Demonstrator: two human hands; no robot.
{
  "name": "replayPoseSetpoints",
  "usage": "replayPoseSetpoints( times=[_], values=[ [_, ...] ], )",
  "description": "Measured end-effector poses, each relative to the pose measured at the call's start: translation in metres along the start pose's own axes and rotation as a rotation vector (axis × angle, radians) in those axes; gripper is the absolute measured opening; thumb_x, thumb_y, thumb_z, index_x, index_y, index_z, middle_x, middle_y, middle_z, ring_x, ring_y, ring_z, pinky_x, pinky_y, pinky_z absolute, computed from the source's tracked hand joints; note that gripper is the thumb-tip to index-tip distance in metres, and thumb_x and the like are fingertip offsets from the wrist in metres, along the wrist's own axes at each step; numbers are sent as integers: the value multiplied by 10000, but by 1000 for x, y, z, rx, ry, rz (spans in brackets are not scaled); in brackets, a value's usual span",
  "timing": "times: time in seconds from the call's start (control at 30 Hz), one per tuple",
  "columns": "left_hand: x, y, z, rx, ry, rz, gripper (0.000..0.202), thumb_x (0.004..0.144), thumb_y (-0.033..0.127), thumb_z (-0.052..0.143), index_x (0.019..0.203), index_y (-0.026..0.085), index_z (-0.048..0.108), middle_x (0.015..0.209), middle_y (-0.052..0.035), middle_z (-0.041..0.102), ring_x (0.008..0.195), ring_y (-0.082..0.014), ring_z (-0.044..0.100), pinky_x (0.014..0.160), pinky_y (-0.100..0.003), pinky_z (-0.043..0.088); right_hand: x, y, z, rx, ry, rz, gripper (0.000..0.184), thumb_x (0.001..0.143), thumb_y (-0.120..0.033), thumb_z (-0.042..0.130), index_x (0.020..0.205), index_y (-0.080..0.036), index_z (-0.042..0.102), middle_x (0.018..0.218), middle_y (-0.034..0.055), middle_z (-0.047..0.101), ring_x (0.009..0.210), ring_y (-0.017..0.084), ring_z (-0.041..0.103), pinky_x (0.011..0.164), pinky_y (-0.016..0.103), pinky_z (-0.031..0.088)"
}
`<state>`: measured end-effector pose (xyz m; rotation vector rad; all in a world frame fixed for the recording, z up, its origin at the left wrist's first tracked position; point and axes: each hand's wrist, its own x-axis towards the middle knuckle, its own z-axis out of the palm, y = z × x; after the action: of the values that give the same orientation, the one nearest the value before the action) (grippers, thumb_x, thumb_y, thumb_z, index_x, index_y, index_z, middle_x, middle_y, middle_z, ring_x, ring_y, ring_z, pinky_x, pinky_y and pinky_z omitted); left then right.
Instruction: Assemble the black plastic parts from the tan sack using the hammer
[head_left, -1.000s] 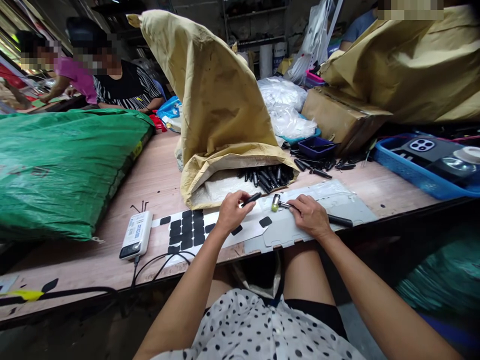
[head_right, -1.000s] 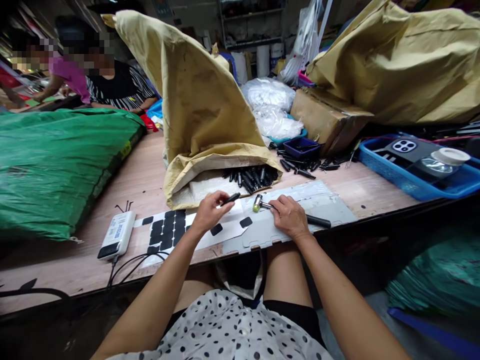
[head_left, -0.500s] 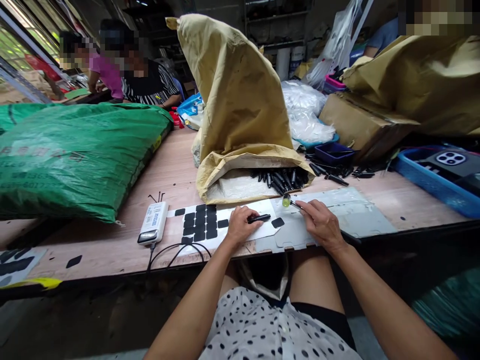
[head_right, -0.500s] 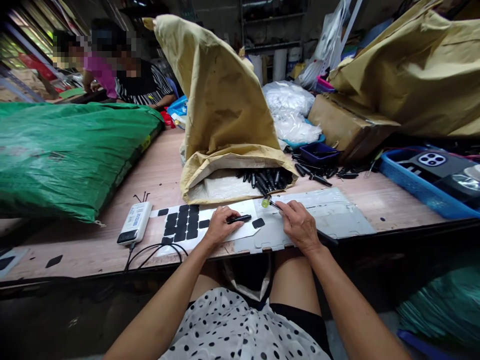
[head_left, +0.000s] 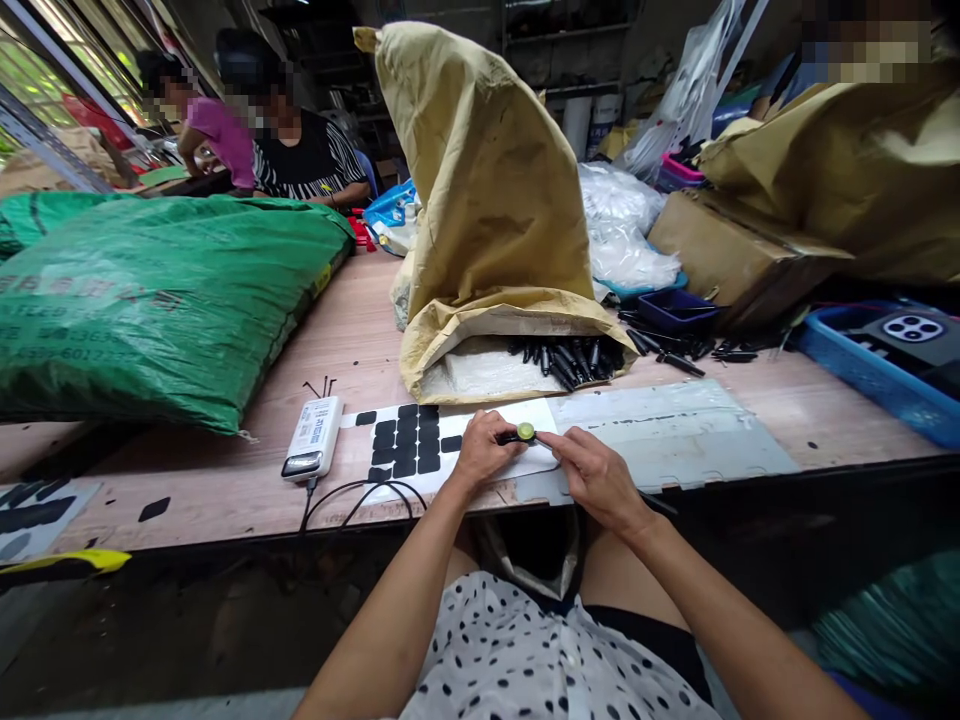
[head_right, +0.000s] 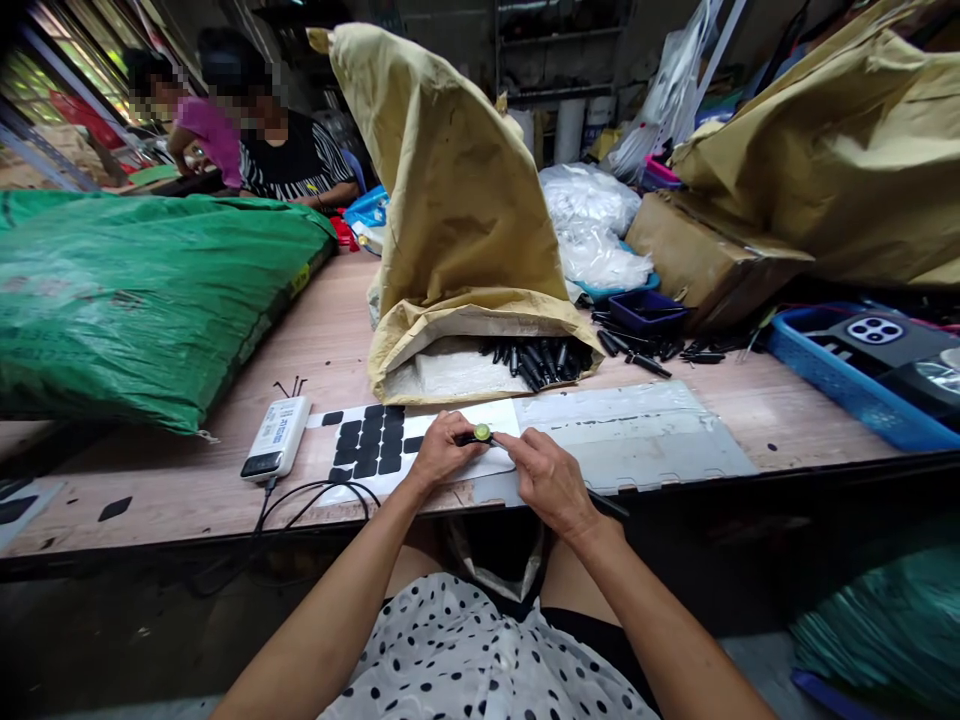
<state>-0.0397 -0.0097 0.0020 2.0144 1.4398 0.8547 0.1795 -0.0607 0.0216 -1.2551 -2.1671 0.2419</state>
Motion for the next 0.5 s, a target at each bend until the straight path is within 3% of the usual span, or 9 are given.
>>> replayPoseSetpoints(
  times=[0.17,0.37,0.5],
  values=[
    [-1,1,0,-12,8,-5,177,709,256,857,876,228,804,789,-13,677,856,-193,543,797,-309,418,-2,5,-7,34,90,73,423,994,-165,445,1360,-273,626,920,48,621,901,185,611,826,294,523],
    [-1,4,0,-7,28,-26,165,705,213,839,861,222,786,797,-11,687,857,-200,542,797,-317,427,-6,11,-10,6,47,78,405,993,-180,437,1319,-287,653,913,40,643,908,183,633,816,285,523],
    [-2,6,0,21,14,-20,151,709,203,822,841,216,749,828,-10,690,875,-209,544,794,-324,422,-2,34,-20,-32,130,125,366,987,-231,474,1300,-267,660,989,48,683,927,188,649,834,294,522]
  ],
)
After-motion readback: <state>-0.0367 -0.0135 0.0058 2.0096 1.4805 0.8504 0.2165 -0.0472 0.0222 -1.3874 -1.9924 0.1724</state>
